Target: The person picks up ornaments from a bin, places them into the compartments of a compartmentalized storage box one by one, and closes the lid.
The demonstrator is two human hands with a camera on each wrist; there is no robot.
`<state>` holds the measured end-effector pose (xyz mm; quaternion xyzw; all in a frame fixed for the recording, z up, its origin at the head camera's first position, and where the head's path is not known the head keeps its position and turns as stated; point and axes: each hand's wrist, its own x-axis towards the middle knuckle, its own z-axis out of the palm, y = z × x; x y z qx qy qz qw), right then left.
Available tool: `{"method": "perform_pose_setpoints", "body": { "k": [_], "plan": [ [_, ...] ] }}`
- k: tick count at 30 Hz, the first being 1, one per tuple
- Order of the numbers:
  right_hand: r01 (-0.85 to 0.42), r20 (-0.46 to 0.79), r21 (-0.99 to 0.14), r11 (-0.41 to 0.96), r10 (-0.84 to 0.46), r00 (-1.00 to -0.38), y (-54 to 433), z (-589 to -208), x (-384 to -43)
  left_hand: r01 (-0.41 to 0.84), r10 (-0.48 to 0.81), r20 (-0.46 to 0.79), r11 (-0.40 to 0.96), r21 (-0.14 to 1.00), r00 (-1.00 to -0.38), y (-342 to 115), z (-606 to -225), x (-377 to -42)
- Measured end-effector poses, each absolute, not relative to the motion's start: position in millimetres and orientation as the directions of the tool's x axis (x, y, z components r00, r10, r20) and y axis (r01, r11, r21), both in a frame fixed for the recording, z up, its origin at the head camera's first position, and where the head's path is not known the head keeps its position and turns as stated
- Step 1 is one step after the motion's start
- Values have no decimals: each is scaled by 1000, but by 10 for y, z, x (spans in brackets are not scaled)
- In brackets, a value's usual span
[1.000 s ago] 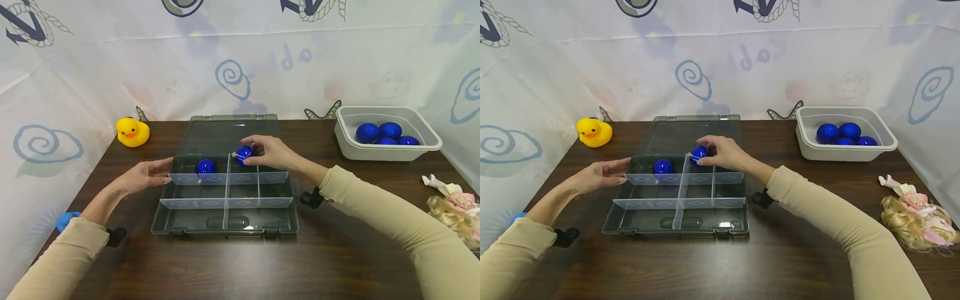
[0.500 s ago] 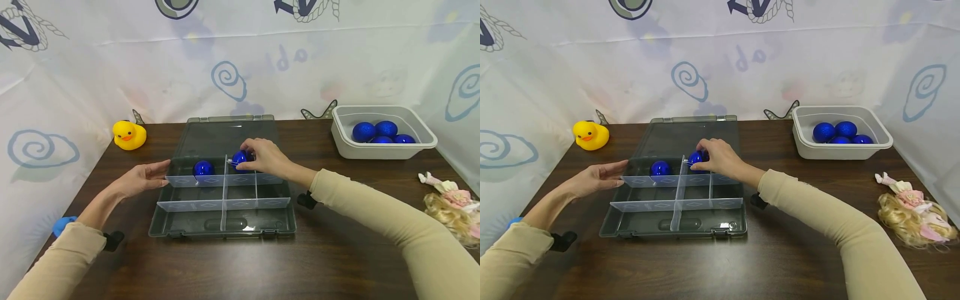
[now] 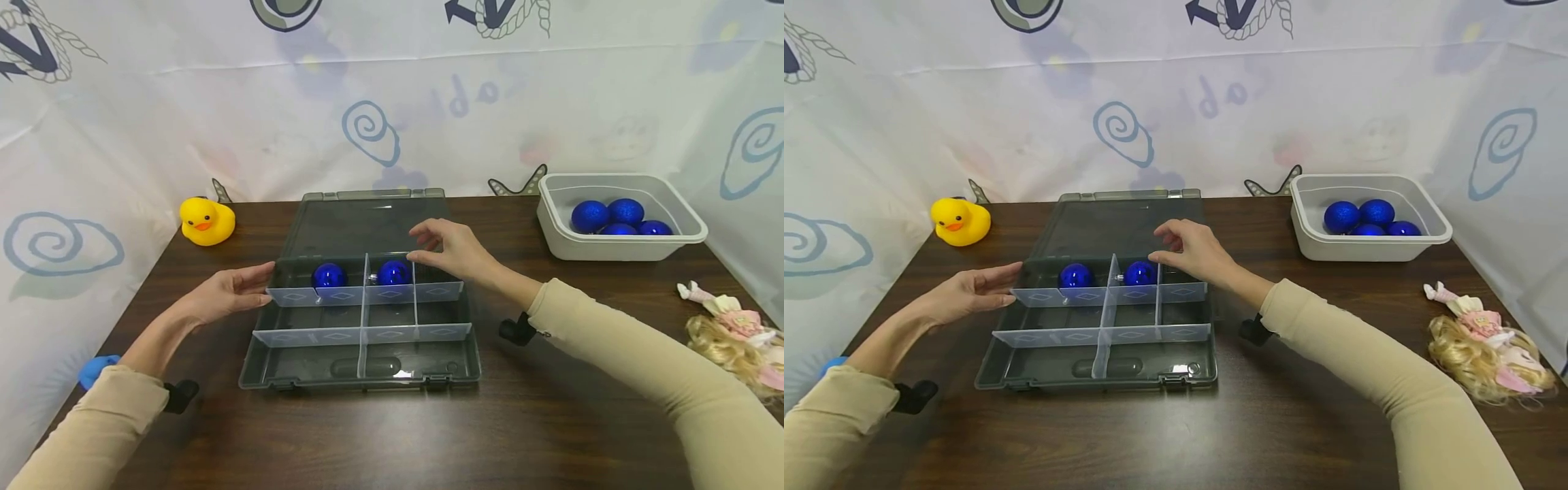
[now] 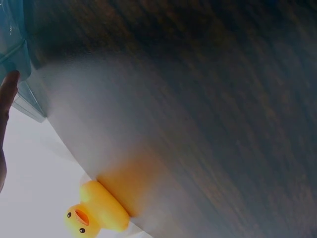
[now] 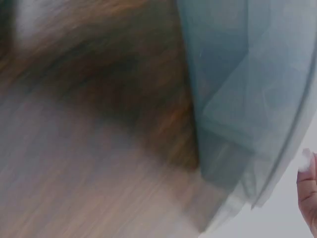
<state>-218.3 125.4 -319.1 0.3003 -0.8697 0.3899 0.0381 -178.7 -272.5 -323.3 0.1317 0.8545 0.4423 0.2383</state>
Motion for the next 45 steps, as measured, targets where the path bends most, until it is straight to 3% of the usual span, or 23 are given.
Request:
{"method": "perform_pose_setpoints", "body": {
  "k": [8,15,24,33,45],
  "plan": [
    [-455,425,-752,477,-177,-888,1995,-3029,-2363,4,417,-301,590,807,-858,-2720,-3230,-1790],
    [-219,303,-817,533,75,-950,2854,-3043,-2510,-15,398,-314,599,801,-862,-2723,-3241,-1802],
    [-43,115,-754,655,68,-991,3508,-3105,-2584,-24,396,-314,589,808,-863,-2730,-3244,-1793],
    [76,-51,-701,709,56,-997,3588,-3108,-2654,-32,396,-319,583,812,-861,-2721,-3243,-1788],
    [103,-159,-642,760,0,-987,3588,-3155,-2754,-35,391,-318,582,812,-864,-2720,-3244,-1782]
  ]
}}
